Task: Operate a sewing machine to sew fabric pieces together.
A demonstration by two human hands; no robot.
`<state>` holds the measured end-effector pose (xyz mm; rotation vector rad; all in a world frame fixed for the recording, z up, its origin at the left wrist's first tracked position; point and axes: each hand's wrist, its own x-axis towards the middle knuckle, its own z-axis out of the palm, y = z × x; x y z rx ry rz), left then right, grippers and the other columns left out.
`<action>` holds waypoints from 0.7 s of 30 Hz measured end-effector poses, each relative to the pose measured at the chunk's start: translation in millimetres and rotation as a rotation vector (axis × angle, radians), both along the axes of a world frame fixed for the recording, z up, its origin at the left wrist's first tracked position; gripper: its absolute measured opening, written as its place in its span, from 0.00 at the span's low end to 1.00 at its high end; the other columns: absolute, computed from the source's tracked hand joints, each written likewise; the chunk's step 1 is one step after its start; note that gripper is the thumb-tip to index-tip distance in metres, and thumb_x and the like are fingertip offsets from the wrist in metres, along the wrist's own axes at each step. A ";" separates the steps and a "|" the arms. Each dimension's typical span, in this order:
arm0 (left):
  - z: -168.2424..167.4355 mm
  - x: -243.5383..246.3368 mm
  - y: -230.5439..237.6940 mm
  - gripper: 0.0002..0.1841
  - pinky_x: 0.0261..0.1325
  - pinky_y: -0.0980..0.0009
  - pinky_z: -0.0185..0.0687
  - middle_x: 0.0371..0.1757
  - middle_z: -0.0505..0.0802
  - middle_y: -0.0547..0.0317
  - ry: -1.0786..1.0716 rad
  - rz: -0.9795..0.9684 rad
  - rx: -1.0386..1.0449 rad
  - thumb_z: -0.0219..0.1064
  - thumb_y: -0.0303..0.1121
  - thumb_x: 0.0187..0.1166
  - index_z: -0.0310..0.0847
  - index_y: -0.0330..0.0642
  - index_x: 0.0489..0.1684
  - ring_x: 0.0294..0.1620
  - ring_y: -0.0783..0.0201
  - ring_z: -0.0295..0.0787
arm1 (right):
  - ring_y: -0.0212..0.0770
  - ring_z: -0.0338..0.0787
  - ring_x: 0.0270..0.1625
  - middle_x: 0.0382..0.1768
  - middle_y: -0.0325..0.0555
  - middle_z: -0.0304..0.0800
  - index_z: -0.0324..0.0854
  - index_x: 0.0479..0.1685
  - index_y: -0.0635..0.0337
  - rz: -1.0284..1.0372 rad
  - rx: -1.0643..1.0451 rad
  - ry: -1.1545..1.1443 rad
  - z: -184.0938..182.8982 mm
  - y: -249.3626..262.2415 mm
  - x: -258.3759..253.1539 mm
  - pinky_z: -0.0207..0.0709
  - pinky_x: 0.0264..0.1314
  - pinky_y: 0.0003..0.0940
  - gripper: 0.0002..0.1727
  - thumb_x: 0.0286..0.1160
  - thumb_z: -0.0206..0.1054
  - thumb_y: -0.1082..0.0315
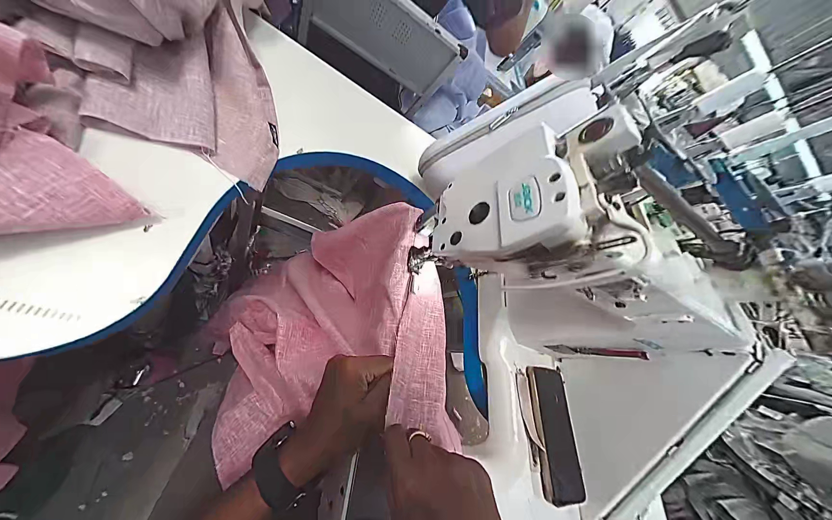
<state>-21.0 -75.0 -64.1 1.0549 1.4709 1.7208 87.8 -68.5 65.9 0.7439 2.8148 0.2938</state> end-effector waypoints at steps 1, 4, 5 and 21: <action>-1.2 -1.0 6.3 0.15 0.21 0.78 0.64 0.13 0.78 0.71 -0.022 0.006 0.009 0.61 0.33 0.79 0.85 0.43 0.19 0.15 0.81 0.69 | 0.45 0.87 0.15 0.17 0.49 0.85 0.88 0.27 0.64 -0.018 -0.001 0.014 -1.2 3.4 -2.4 0.75 0.13 0.36 0.05 0.63 0.69 0.71; 3.8 -6.1 14.4 0.13 0.20 0.77 0.66 0.13 0.79 0.69 0.037 0.014 -0.040 0.58 0.32 0.80 0.87 0.42 0.27 0.14 0.77 0.71 | 0.45 0.90 0.19 0.22 0.51 0.88 0.87 0.22 0.63 -0.008 0.018 0.078 -3.8 11.8 -3.8 0.77 0.16 0.35 0.06 0.63 0.67 0.75; 10.9 -7.1 9.9 0.13 0.18 0.73 0.66 0.12 0.77 0.65 0.120 0.009 -0.077 0.57 0.32 0.80 0.85 0.41 0.28 0.12 0.72 0.71 | 0.44 0.90 0.20 0.22 0.51 0.88 0.87 0.20 0.63 0.006 0.039 0.100 -3.7 14.2 -2.8 0.77 0.17 0.34 0.07 0.62 0.66 0.76; 16.7 -13.0 28.2 0.19 0.39 0.68 0.82 0.33 0.94 0.57 0.025 -0.080 -0.105 0.53 0.35 0.90 0.89 0.34 0.62 0.30 0.70 0.86 | 0.28 0.91 0.44 0.31 0.45 0.93 0.81 0.17 0.59 -0.007 -0.063 0.896 -66.0 56.4 54.5 0.78 0.52 0.13 0.14 0.71 0.59 0.69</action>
